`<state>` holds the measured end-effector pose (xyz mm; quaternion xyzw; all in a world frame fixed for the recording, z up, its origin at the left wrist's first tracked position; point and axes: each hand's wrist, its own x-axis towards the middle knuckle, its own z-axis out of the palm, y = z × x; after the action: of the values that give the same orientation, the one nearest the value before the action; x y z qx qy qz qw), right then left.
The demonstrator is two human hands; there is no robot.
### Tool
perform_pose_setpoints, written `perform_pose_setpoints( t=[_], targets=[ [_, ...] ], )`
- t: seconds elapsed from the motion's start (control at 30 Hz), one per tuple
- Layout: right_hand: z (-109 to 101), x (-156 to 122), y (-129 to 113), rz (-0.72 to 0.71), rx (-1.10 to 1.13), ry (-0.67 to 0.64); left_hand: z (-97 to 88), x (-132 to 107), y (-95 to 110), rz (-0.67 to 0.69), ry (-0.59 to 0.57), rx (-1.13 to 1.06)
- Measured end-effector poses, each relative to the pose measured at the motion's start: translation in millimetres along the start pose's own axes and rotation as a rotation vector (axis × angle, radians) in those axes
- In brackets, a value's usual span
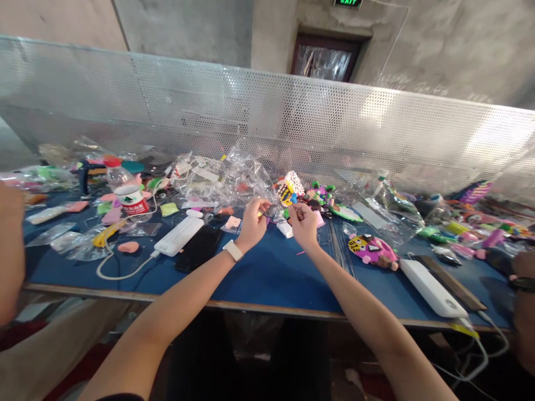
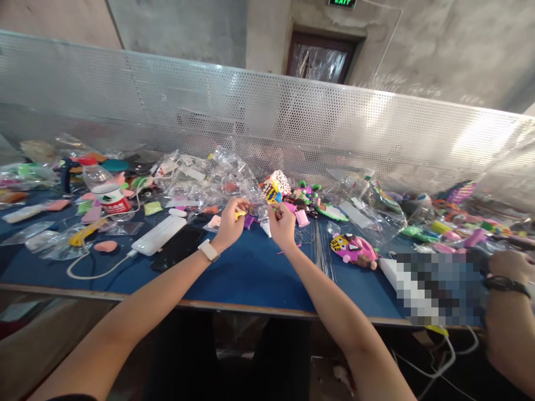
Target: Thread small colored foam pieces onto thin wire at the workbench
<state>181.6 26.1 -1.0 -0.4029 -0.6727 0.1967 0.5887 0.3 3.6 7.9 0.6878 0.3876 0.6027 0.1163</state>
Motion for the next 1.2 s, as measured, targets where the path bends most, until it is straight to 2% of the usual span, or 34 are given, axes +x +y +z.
perform_pose_setpoints(
  t=[0.07,0.13,0.3,0.4,0.57,0.67,0.83,0.93,1.0,1.07,1.13,1.2],
  targets=[
    [0,0,-1,-0.030,-0.064,0.020,-9.0,4,0,0.151,-0.001,0.210],
    [1,-2,-3,-0.064,-0.115,-0.007,-13.2,5,1,0.238,-0.018,0.321],
    [5,-11,-11,-0.132,-0.160,-0.066,-1.0,-2,1,0.305,-0.188,0.385],
    [5,-14,-13,-0.175,-0.169,-0.087,6.0,-6,2,0.249,-0.198,0.405],
    [2,-13,-10,-0.278,-0.217,-0.132,7.7,-5,4,0.148,-0.188,0.335],
    [-3,-10,-8,-0.316,-0.260,-0.157,9.4,-2,3,0.094,-0.249,0.202],
    [-7,-8,-5,-0.332,-0.255,-0.177,11.7,1,-6,-0.029,-0.406,-0.137],
    [-5,-7,-7,-0.267,-0.235,-0.168,12.4,-1,-13,-0.026,-0.397,-0.162],
    [-6,-5,-16,-0.237,-0.245,-0.183,12.9,-3,-16,0.012,-0.352,-0.059],
    [-13,-3,-34,-0.304,-0.289,-0.189,13.8,-6,-18,0.047,-0.307,0.067],
    [-26,-3,-58,-0.390,-0.251,-0.155,15.1,-9,-18,0.061,-0.295,0.140],
    [-41,-6,-82,-0.421,-0.183,-0.209,16.5,-12,-17,0.079,-0.318,0.158]
  ],
)
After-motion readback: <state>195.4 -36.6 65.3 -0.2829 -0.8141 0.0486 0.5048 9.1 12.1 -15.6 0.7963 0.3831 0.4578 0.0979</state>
